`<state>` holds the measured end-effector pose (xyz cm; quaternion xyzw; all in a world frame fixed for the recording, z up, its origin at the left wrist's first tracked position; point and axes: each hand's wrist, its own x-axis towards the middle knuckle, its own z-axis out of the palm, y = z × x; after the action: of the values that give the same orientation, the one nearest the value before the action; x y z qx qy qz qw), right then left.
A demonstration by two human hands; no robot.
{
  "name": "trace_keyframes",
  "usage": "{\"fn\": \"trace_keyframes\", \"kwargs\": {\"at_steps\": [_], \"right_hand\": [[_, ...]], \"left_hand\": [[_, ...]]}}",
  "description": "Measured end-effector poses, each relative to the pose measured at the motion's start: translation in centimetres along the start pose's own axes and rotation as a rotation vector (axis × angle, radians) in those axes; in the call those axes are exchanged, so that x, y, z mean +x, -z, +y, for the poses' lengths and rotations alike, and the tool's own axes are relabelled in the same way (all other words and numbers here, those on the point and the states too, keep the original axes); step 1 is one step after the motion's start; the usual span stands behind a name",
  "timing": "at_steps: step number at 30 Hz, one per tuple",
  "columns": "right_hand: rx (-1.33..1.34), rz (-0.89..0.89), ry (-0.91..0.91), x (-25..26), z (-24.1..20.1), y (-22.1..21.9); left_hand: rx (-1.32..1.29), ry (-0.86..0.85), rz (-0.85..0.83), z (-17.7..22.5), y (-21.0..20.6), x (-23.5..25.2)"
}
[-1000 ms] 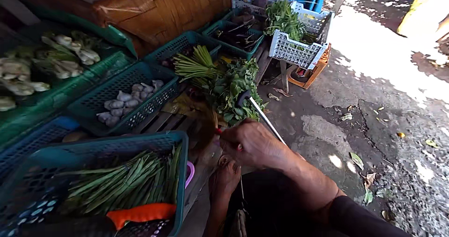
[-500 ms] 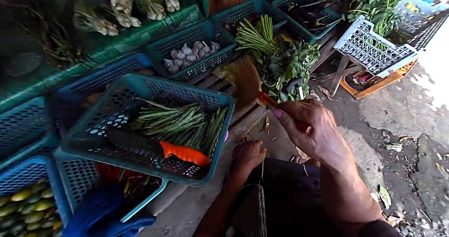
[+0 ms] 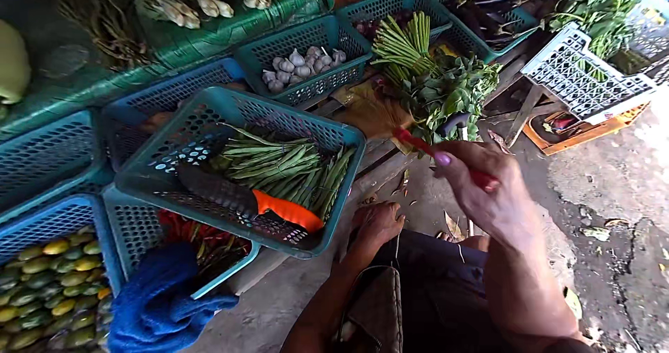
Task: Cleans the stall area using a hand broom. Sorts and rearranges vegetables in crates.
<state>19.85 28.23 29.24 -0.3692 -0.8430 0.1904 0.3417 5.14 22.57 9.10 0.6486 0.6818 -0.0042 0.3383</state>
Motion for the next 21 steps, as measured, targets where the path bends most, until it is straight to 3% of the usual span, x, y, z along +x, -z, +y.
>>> {"fn": "trace_keyframes", "kwargs": {"at_steps": [2, 4, 6, 7, 8, 11, 14, 16, 21], "right_hand": [[0.085, -0.076, -0.072, 0.2, 2.5, -3.9], [0.026, -0.362, -0.177, -0.3, 4.9, -6.9], [-0.087, -0.723, -0.23, -0.2, 4.6, -6.4], [-0.118, -0.752, -0.182, -0.3, 3.8, -5.2], [-0.137, -0.701, -0.128, -0.5, 2.8, -3.5], [-0.148, -0.307, 0.011, -0.4, 0.9, 0.0], [-0.007, -0.062, -0.083, 0.9, 2.2, -2.2], [0.206, -0.088, -0.187, 0.9, 4.2, -6.2], [0.635, -0.397, -0.396, -0.8, 6.8, -13.2]], "left_hand": [[-0.009, -0.008, -0.009, 0.1, -0.1, 0.0], [-0.004, -0.003, -0.007, 0.0, -0.1, -0.3], [-0.011, 0.006, 0.005, 0.1, 0.6, -0.8], [-0.013, 0.01, 0.009, 0.2, 0.9, -1.0], [-0.018, 0.01, 0.009, 0.3, 0.9, -1.1], [-0.013, -0.01, 0.002, 0.0, 0.2, -0.3], [0.003, -0.01, -0.023, 0.4, 0.2, 0.1], [0.005, -0.014, -0.03, 0.4, 0.2, 0.1], [-0.029, -0.021, 0.016, 0.0, 0.3, -0.4]]}}
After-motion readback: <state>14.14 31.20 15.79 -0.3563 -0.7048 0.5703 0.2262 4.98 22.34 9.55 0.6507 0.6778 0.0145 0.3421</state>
